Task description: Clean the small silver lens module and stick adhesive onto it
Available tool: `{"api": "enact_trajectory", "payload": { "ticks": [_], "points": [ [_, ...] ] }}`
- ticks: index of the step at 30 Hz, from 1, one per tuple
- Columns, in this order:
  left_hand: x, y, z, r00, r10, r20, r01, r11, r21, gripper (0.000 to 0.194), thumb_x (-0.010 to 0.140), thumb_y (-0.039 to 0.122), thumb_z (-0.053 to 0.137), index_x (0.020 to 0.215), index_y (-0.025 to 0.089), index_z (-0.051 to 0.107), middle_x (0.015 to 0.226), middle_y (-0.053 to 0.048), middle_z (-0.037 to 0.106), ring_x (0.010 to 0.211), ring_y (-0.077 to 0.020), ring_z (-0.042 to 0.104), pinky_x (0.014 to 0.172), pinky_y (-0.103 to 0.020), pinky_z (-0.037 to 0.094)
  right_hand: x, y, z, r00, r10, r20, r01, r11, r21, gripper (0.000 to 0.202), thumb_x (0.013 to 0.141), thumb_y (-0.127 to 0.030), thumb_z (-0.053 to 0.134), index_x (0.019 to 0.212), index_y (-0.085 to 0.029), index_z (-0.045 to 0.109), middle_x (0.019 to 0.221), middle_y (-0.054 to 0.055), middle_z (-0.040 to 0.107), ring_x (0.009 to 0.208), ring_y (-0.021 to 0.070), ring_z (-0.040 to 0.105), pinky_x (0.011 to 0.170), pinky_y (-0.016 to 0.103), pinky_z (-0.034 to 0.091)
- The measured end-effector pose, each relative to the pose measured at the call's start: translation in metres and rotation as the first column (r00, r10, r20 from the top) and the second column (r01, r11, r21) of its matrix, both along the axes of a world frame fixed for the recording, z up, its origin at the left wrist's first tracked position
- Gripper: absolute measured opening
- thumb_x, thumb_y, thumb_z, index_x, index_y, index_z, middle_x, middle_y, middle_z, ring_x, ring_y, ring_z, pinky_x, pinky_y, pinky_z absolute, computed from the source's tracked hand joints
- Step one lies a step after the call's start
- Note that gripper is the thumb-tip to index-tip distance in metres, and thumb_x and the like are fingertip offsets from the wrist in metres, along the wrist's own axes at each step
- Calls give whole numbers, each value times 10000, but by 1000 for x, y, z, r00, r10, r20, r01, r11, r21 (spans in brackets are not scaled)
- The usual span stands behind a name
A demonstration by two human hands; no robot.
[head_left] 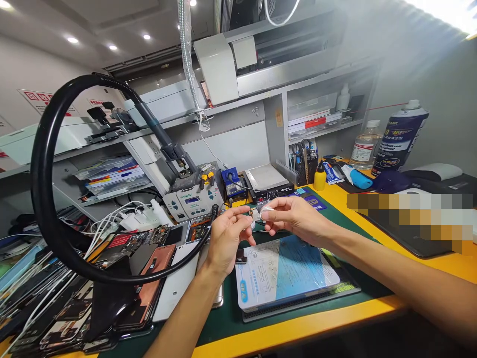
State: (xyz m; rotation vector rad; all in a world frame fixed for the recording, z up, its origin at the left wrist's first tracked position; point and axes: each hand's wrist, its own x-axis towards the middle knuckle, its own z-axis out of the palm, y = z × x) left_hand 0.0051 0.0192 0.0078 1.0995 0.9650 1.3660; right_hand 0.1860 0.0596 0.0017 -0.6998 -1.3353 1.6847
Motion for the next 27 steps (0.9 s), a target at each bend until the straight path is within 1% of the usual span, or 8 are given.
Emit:
{"api": "enact_trajectory", "payload": {
  "ticks": [9,15,27],
  "points": [
    [1,0,1,1000,-3,-20,3,1000,-3,365,723,210,757,1052,96,647,642,36,538,558,-105,484,424,-229,497,-1,0,0,1000,-24,-6,24,1000,-4,252,694,-307,864,798,-144,703,690,18,689,635,139,654,638,288,542],
    [1,-2,0,999,-6,-33,6,1000,5,375,721,204,762,1060,94,643,665,35,536,560,-100,488,421,-222,492,-1,1,1,998,-65,-12,65,998,-27,277,663,-305,881,789,-145,692,686,12,682,629,139,656,632,289,553],
    [2,-1,1,999,-13,-46,14,1000,11,386,705,234,775,1050,106,656,663,36,532,547,-99,491,422,-221,481,-1,1,3,998,-58,-13,57,998,-25,267,662,-297,883,774,-146,693,667,14,680,607,135,647,623,287,553]
  ]
}}
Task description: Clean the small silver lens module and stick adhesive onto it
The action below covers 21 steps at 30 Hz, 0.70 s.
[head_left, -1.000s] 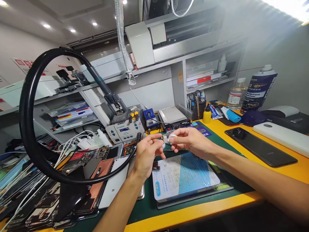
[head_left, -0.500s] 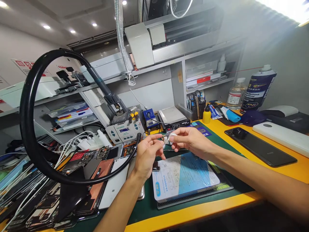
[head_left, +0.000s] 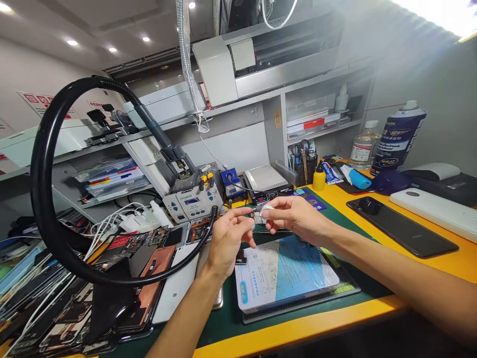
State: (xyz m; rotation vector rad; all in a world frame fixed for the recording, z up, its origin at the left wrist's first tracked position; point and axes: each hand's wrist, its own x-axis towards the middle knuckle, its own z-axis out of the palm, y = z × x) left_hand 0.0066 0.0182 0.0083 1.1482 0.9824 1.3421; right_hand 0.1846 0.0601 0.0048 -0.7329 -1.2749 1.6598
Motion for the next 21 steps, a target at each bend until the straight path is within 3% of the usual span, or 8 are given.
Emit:
{"api": "enact_trajectory", "payload": {
  "ticks": [10,21],
  "points": [
    [0,-1,1,999,-15,-40,15,1000,-3,385,735,239,754,1075,102,635,628,43,537,510,-94,478,442,-234,487,0,0,-1,1000,-15,7,15,999,32,261,669,-306,873,783,-145,703,678,10,676,621,137,645,617,285,540],
    [3,-1,-2,983,79,-167,-61,992,113,333,754,246,744,1041,115,638,646,45,587,442,-90,542,461,-231,457,1,1,-2,999,-47,25,45,998,54,235,668,-304,866,752,-158,702,643,10,674,596,141,631,592,288,525]
  ]
}}
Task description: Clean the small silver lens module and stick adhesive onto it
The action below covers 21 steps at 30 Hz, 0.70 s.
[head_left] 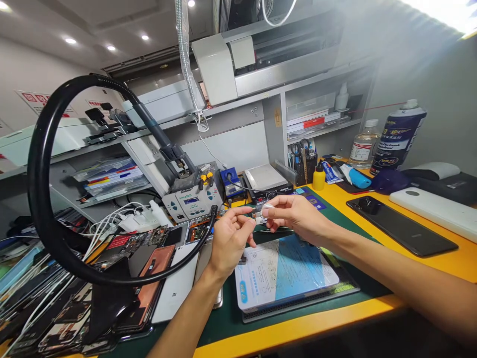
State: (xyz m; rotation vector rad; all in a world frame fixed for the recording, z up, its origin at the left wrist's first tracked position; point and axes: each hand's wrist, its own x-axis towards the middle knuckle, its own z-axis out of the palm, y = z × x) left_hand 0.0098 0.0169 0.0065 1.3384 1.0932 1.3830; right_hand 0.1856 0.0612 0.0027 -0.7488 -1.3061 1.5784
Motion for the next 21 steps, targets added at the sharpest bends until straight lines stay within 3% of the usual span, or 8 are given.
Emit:
{"api": "enact_trajectory", "payload": {
  "ticks": [8,21],
  "points": [
    [-2,1,-3,997,0,-81,3,999,47,262,797,242,708,1026,126,656,656,47,591,445,-81,565,516,-226,451,0,0,1,1000,-10,-1,10,1000,6,248,670,-307,867,761,-149,698,661,14,668,603,141,629,593,291,532],
    [-1,0,0,988,24,-151,-16,999,52,219,778,248,694,953,118,714,658,28,595,444,-87,568,473,-220,425,3,1,1,998,-34,47,33,999,21,229,675,-314,860,753,-148,724,638,16,684,582,133,620,595,278,527]
  ]
}}
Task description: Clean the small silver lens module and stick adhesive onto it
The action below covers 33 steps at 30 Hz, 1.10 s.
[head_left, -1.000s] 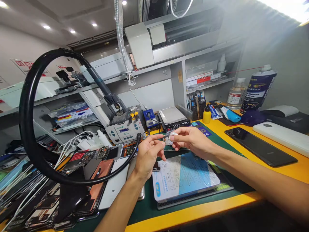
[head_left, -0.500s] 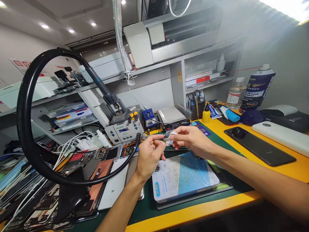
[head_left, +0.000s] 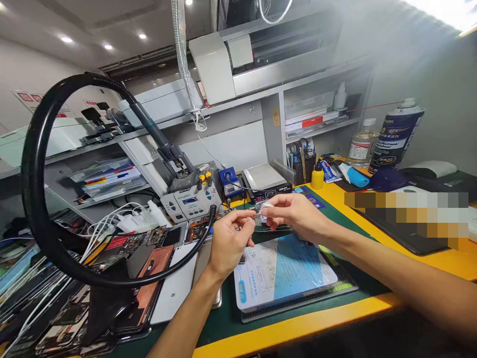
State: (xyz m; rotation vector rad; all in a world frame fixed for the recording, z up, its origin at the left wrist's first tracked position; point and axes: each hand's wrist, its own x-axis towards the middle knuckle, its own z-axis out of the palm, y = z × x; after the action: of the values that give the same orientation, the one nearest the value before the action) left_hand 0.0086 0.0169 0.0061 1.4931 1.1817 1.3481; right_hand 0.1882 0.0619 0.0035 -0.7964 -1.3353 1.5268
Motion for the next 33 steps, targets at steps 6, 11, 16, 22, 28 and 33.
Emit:
{"api": "enact_trajectory", "payload": {
  "ticks": [6,11,16,22,28,33],
  "points": [
    [-2,1,0,1000,-12,11,12,999,-33,253,763,276,698,952,110,722,599,34,597,437,-90,564,493,-219,440,0,1,0,1000,7,12,-7,1000,0,219,670,-303,861,755,-144,737,645,9,678,573,123,605,586,274,528],
    [-4,3,0,999,-30,11,31,998,-55,258,766,287,693,950,109,728,551,36,590,442,-100,565,498,-220,436,2,2,1,999,12,29,-12,1000,12,195,677,-282,855,748,-138,745,630,10,669,574,124,599,572,267,516],
    [-3,2,0,999,-38,4,38,998,-55,239,768,276,691,934,109,736,535,34,594,439,-99,561,507,-221,426,2,1,1,999,13,49,-14,1000,24,182,689,-277,841,742,-132,743,607,15,667,564,125,592,564,265,509],
    [-3,0,1,999,-44,-5,44,997,-57,226,764,265,691,918,108,742,531,32,597,435,-99,557,511,-221,430,2,2,2,998,16,61,-17,999,27,181,684,-280,837,734,-137,739,597,9,665,548,118,583,562,262,503],
    [-2,1,0,999,-54,-9,53,997,-62,223,764,266,695,912,107,744,521,34,593,432,-99,557,509,-221,433,2,1,3,997,24,79,-28,999,42,158,699,-269,821,723,-139,734,592,-2,658,539,113,574,569,264,501],
    [-2,2,0,998,-62,-7,61,996,-60,221,766,262,694,915,106,747,515,35,587,429,-99,554,501,-219,435,2,-2,5,995,19,96,-25,998,54,157,712,-272,813,729,-140,730,599,1,666,535,111,581,564,254,489]
  ]
}}
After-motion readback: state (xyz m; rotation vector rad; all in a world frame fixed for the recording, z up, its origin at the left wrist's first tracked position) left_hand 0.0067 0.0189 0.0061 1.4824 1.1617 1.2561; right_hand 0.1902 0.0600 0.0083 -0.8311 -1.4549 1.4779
